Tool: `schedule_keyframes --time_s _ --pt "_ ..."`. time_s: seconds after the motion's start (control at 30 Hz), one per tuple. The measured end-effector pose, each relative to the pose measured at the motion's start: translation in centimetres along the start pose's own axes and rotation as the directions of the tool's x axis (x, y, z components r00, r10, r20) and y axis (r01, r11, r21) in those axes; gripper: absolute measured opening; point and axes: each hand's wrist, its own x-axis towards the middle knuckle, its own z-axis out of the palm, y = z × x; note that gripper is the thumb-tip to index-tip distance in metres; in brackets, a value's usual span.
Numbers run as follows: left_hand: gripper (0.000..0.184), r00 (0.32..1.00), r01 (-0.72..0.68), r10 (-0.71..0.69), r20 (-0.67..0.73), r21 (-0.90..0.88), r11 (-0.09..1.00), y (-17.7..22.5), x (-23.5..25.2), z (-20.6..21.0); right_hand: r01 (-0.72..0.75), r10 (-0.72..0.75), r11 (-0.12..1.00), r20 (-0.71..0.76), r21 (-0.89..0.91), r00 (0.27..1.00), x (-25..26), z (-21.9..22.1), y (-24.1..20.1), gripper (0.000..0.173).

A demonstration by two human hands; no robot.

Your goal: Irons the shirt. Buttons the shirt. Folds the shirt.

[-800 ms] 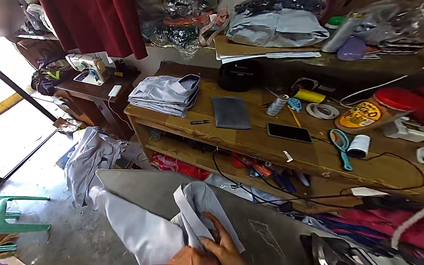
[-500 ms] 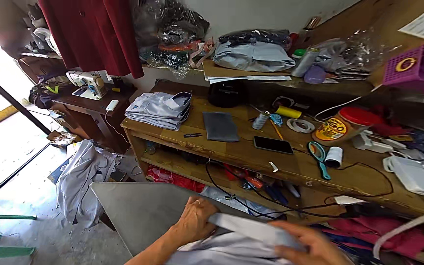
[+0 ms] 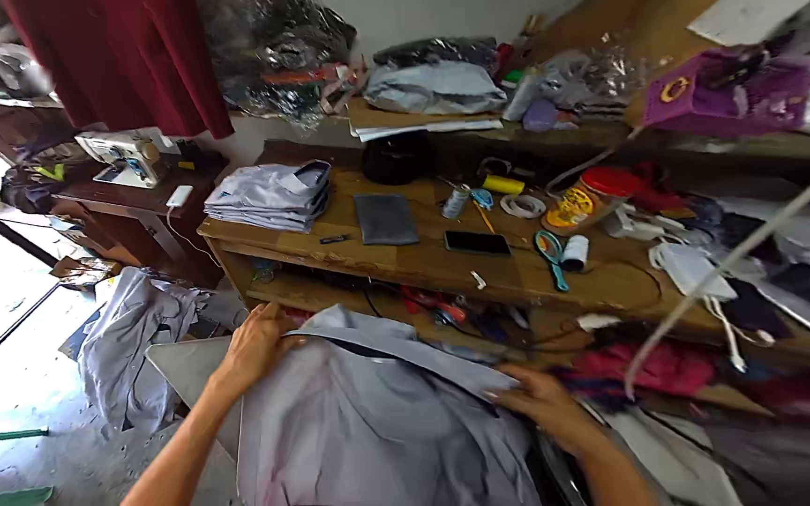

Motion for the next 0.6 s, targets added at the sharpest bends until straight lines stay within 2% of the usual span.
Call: schedule_keyframes --time_s 0.03,0.07,0.1,0.2,0.27,0.3,0.37,0.47,0.53,0.6 --pt "0.035 0.98 0.078 -0.059 0.191 -0.093 0.993 -2.5 -0.3 2.2 -0.134 0.127 0.978 0.052 0.162 0.99 0.0 2.2 2.7 0.031" --pt "0.034 0.944 0.157 -0.097 0.316 -0.167 0.973 -4.7 -0.9 4.6 -0.231 0.22 0.946 0.075 0.226 0.973 -0.1 4.1 5.0 0.032" --pt "0.036 0.912 0.233 -0.145 0.385 -0.192 0.953 -6.3 -1.6 6.7 -0.297 0.287 0.928 0.076 0.224 0.955 0.1 5.7 6.6 0.036" --pt "0.052 0.87 0.36 -0.249 0.425 -0.204 0.91 -8.1 -3.7 9.9 -0.338 0.334 0.926 0.052 0.171 0.941 0.7 8.5 7.8 0.062" --pt "0.051 0.881 0.375 -0.252 0.4 -0.266 0.888 -7.9 -5.1 10.2 -0.285 0.283 0.958 0.07 0.029 0.957 0.6 8.7 7.2 0.081" --pt "0.048 0.891 0.36 -0.247 0.38 -0.263 0.895 -7.8 -5.7 10.0 -0.264 0.271 0.961 0.096 -0.077 0.958 0.4 8.6 6.7 0.084" --pt "0.041 0.915 0.3 -0.242 0.324 -0.142 0.943 -7.5 -6.3 9.5 -0.224 0.265 0.941 0.143 -0.254 0.954 -0.2 8.6 5.7 0.078" --pt "0.037 0.935 0.201 -0.214 0.283 0.075 0.977 -6.5 -7.0 9.4 -0.124 0.192 0.921 0.153 -0.369 0.969 -1.2 9.7 5.5 0.046" --pt "0.041 0.947 0.154 -0.16 0.278 0.044 0.987 -5.6 -6.9 9.0 -0.047 0.103 0.886 0.098 -0.461 0.99 -1.1 10.1 5.0 0.029" --pt "0.041 0.95 0.116 -0.068 0.305 -0.144 0.983 -4.2 -6.0 7.4 0.002 0.034 0.833 0.054 -0.553 0.998 -0.1 9.6 3.6 0.021"
